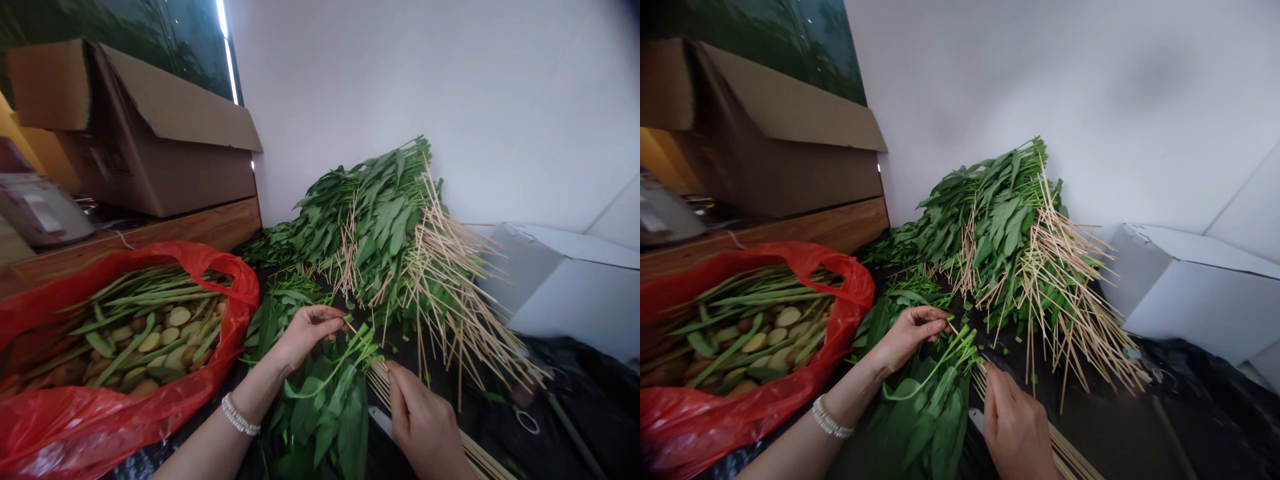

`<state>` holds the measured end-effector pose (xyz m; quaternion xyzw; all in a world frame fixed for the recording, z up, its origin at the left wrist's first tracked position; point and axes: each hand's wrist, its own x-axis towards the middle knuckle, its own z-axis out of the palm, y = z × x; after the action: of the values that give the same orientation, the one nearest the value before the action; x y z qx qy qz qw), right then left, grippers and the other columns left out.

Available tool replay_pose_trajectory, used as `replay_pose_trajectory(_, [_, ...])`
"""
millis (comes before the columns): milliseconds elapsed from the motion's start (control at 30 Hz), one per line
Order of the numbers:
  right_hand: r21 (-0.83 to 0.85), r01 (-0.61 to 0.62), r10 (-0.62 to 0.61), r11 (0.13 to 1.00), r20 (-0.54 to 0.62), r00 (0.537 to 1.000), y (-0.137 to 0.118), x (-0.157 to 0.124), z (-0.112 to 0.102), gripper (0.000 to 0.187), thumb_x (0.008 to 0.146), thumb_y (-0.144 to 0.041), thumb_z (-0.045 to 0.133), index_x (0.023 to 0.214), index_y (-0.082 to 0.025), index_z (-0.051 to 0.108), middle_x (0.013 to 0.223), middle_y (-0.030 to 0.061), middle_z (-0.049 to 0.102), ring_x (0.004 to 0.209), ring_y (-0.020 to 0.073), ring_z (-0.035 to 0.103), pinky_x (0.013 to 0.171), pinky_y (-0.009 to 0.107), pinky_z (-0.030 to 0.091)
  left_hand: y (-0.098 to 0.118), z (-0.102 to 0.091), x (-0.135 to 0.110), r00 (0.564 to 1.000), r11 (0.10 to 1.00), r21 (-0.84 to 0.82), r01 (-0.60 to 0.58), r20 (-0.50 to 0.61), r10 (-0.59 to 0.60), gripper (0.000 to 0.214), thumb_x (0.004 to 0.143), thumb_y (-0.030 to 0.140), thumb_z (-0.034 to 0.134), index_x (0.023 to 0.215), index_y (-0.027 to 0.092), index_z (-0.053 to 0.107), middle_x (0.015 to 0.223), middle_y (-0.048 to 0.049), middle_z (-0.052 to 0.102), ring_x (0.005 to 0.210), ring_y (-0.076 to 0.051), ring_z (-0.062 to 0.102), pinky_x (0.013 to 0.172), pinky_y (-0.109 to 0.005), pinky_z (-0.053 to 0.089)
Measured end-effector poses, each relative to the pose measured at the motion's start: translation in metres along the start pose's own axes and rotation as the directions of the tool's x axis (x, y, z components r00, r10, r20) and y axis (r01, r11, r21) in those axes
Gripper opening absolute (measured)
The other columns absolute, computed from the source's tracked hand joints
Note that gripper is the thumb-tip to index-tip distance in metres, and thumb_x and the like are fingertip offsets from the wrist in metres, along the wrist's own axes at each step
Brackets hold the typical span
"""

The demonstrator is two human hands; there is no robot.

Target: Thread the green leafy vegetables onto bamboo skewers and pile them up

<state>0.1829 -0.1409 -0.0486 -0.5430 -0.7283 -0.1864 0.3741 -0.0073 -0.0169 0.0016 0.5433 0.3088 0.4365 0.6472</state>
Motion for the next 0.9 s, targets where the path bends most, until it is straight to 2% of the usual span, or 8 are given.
replay_pose_trajectory(133, [-0.007,0.0,0.0,1.0,-0.004,1.0,-0.0006,0.0009,-0.0005,0.026,0.095,-0.017,0.034,0.107,-0.015,0.056,0.092,0.0081,0.072,0.077,0.0169,0.071,0.065,0.023,0.055,0.001,0.0005,0.0002,0.999,0.999,0.028,-0.023,-0.035,0.024,0.024,0.062,0.03,0.082,0.078,0.014,0.075,0.07,-0.0048,0.072,0.06,-0.01,0.058,0.053,-0.019,0.043])
replay_pose_trajectory(300, [-0.01,-0.005,0.005,1.0,-0.01,1.0,-0.0019,0.0012,-0.0005,0.027,0.094,-0.017,0.033,0.104,-0.015,0.058,0.09,0.009,0.072,0.073,0.0171,0.071,0.064,0.023,0.055,0.0036,0.001,-0.0001,0.992,0.987,0.123,-0.101,-0.06,0.109,0.022,0.061,0.029,0.082,0.075,0.014,0.076,0.064,-0.0026,0.07,0.052,-0.008,0.052,0.053,-0.02,0.043])
replay_pose_trajectory(700, [0.06,-0.037,0.038,0.998,-0.019,0.999,-0.0055,0.0023,0.0005,0.029,0.094,-0.017,0.033,0.104,-0.015,0.06,0.09,0.0085,0.073,0.075,0.0173,0.072,0.065,0.022,0.057,0.0012,0.0077,-0.0009,0.981,0.961,0.225,-0.158,-0.075,0.179,0.021,0.062,0.033,0.081,0.072,0.015,0.075,0.064,-0.0031,0.07,0.053,-0.012,0.055,0.054,-0.024,0.044])
replay_pose_trajectory(800, [0.072,-0.015,0.016,0.997,-0.021,1.0,-0.0061,0.0027,0.0003,0.028,0.093,-0.015,0.034,0.106,-0.015,0.059,0.092,0.008,0.073,0.078,0.0171,0.071,0.067,0.023,0.056,0.0017,0.0061,-0.0014,0.991,0.978,0.177,-0.113,-0.05,0.124,0.028,0.069,0.041,0.075,0.075,0.014,0.075,0.066,-0.0034,0.069,0.05,-0.009,0.049,0.051,-0.022,0.04])
replay_pose_trajectory(900, [0.083,0.012,-0.011,0.997,-0.019,1.0,-0.007,0.0032,-0.0007,0.029,0.092,-0.013,0.034,0.109,-0.016,0.057,0.094,0.0072,0.072,0.081,0.0169,0.071,0.068,0.023,0.056,0.0005,0.0028,-0.0008,0.998,0.995,0.094,-0.043,-0.034,0.046,0.03,0.066,0.042,0.078,0.076,0.014,0.075,0.066,-0.0022,0.067,0.049,-0.006,0.044,0.048,-0.019,0.035])
